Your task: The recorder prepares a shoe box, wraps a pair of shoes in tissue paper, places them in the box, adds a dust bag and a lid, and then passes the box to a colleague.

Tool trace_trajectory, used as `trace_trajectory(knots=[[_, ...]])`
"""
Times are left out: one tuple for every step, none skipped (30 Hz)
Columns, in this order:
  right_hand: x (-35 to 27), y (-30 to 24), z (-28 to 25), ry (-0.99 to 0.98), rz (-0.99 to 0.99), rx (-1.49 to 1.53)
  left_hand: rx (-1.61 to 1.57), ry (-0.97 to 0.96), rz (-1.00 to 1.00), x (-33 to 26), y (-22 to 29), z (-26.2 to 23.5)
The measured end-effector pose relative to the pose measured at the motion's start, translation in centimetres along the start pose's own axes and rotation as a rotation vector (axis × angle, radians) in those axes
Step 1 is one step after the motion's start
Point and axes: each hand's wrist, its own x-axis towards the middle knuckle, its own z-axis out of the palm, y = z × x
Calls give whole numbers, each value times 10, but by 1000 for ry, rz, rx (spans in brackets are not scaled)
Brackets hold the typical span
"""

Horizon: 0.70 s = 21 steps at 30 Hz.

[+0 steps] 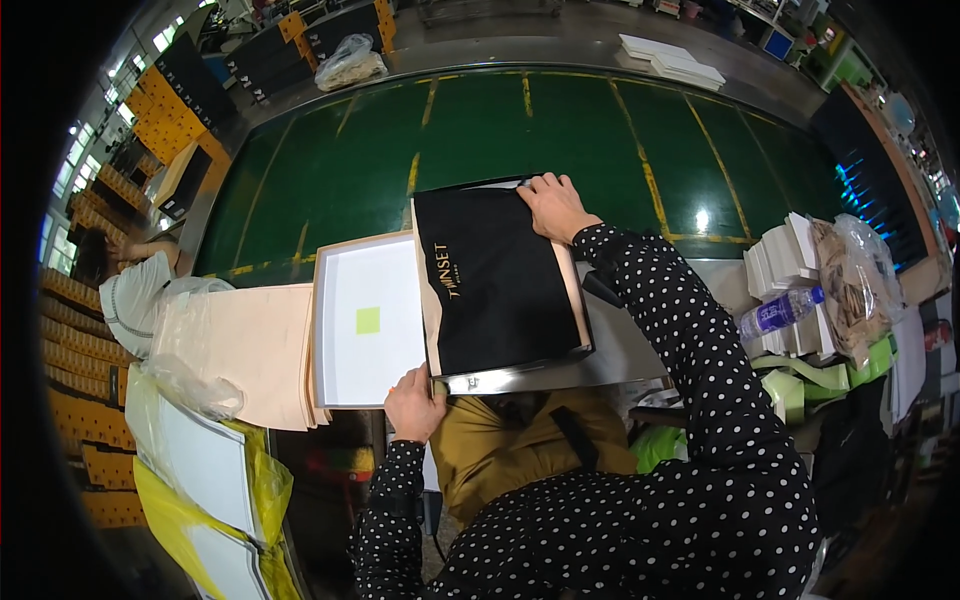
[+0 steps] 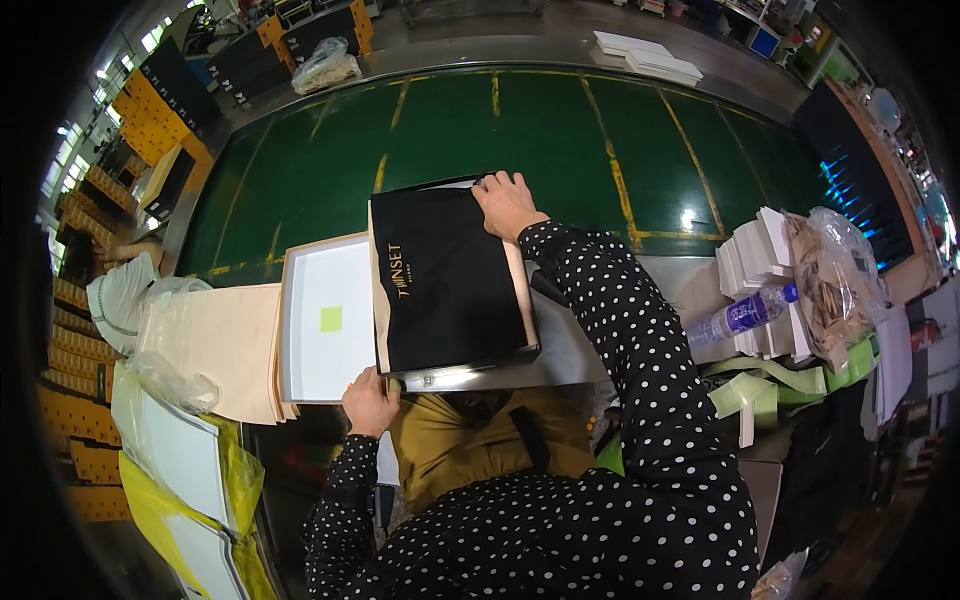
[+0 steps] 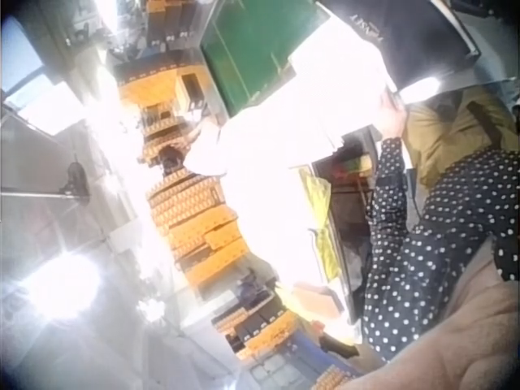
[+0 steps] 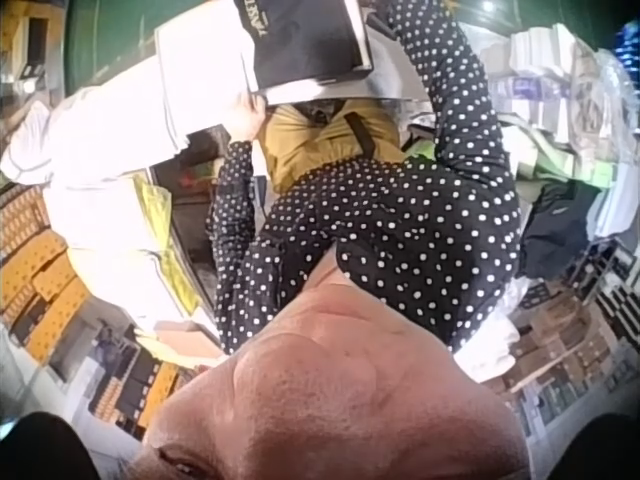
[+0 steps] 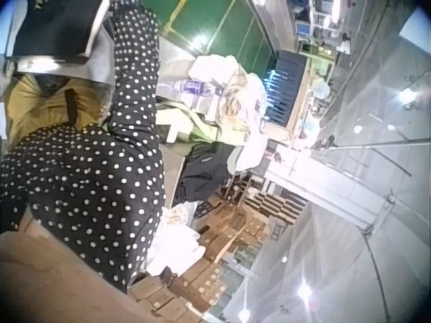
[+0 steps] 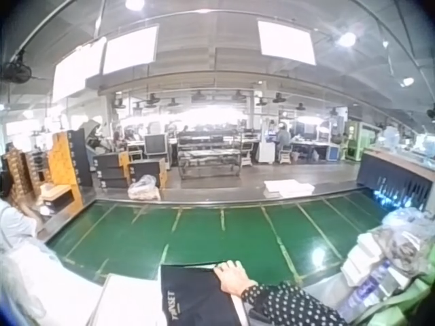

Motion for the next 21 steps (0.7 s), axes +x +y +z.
trace_trajectory(knots=[[0, -2, -2, -40, 25, 19, 6, -7, -5, 0, -1, 0], [1, -3, -4, -41, 24, 20, 12, -14, -10, -1, -1, 0], [2, -3, -5, -28, 34, 67, 13, -15, -8, 0, -1, 0], [1, -3, -6, -14, 44, 114, 13, -13, -7, 0, -2, 0], [1, -4, -6, -15, 46, 114, 13, -12, -6, 0, -2, 0], [-1, -5, -6, 123, -20, 149, 13, -14, -5, 0, -1, 0], [-3, -5, -6, 261, -86, 183, 25, -4, 4, 1, -1, -1], [-3, -4, -5, 259, -84, 184, 37, 6, 14, 1, 0, -1], [-2, -6, -7, 251, -136, 128, 38, 4, 13, 0, -1, 0], [-1, -7, -9, 243, -188, 73, 34, -1, 9, 0, -3, 2], [-2, -8, -11, 242, -188, 75, 29, -5, 4, -1, -5, 3], [-2, -7, -12, 219, -185, 40, 29, -7, 5, -1, -5, 3], [-2, -7, -13, 195, -182, 6, 29, 0, 7, -1, -4, 3], [-2, -8, -12, 194, -181, 7, 29, 6, 9, -1, -4, 3], [-2, -6, -9, 188, -191, -10, 26, 4, 12, 0, -3, 4], [-2, -4, -6, 181, -201, -26, 28, 3, 18, 1, -3, 6], [-3, -1, -2, 177, -198, -29, 29, 1, 24, 3, -2, 8], [-3, -4, -1, 180, -175, 17, 34, 0, 20, 1, -2, 5], [-3, -7, 0, 182, -152, 62, 42, 6, 20, -1, -2, 2], [-4, -9, 1, 183, -155, 68, 49, 12, 20, -2, -2, -1], [-5, -9, 5, 155, -81, 51, 46, 6, 17, -2, -2, 0]])
